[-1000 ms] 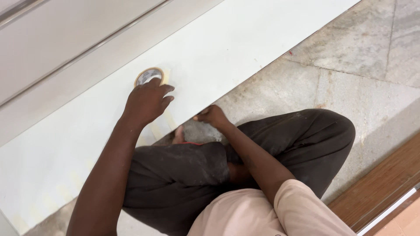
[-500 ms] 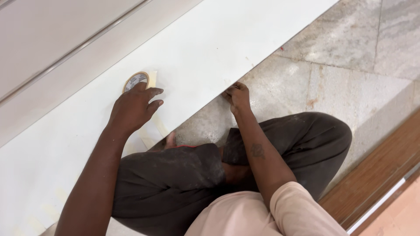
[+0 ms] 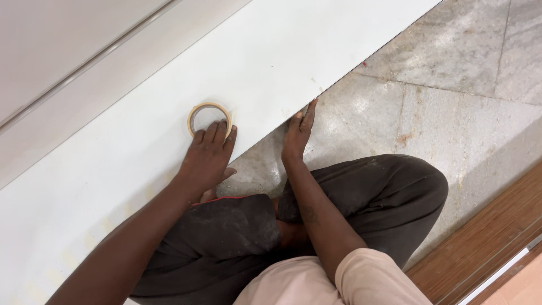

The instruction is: The person sits on the floor and applies strips of masking tape along the edge of a white panel or cabinet. They repeatedly pull tape from the roll, press it down, and smooth it along the seam between the panel and the floor.

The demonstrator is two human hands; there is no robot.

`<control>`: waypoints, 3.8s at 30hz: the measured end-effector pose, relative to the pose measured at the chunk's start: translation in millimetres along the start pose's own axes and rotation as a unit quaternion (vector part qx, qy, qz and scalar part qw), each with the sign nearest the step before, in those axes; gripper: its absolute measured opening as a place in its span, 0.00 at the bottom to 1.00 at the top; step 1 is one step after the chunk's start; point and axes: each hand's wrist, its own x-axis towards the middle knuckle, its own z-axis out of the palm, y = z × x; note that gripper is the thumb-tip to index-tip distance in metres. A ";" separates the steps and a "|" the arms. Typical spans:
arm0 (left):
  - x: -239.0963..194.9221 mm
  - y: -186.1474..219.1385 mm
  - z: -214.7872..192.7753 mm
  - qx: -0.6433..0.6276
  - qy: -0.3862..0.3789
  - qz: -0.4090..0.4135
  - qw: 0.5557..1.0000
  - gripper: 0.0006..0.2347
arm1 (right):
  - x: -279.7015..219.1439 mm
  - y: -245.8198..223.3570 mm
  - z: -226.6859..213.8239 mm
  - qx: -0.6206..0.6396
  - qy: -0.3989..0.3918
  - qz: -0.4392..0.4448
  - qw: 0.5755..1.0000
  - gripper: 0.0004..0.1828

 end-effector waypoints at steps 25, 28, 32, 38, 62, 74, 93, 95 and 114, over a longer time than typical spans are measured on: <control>186.8 70.3 49.3 -0.165 0.192 -0.062 0.965 0.30 | 83.9 0.7 -27.6 -0.330 0.109 -0.023 0.937 0.44; 200.0 75.5 46.0 -0.168 0.175 -0.067 0.968 0.30 | 107.9 8.8 -41.4 -0.408 0.124 -0.091 0.900 0.45; 226.8 86.9 44.4 -0.164 0.179 -0.077 0.967 0.27 | 138.2 2.8 -58.0 -0.396 0.105 -0.076 0.909 0.43; 275.7 106.0 37.0 -0.163 0.207 -0.059 0.963 0.21 | 218.3 -2.0 -116.9 -0.245 0.022 -0.018 0.969 0.40; 214.5 95.4 33.6 -0.116 0.193 -0.091 0.970 0.21 | 174.4 -30.8 -81.4 0.072 0.009 0.136 0.988 0.55; 64.8 48.9 34.9 -0.014 0.147 -0.093 0.985 0.27 | 27.9 -24.0 -22.3 0.088 -0.072 0.091 0.989 0.54; -20.0 22.5 60.9 0.019 0.053 -0.142 0.988 0.28 | -153.9 35.2 21.4 0.136 -0.369 0.121 0.911 0.58; -20.8 19.4 59.2 0.025 0.052 -0.137 0.989 0.30 | -155.6 28.7 16.9 0.140 -0.391 0.145 0.898 0.57; 7.4 30.7 45.0 0.000 0.101 -0.117 0.988 0.32 | 53.2 15.1 -34.1 0.220 -0.048 0.205 0.952 0.26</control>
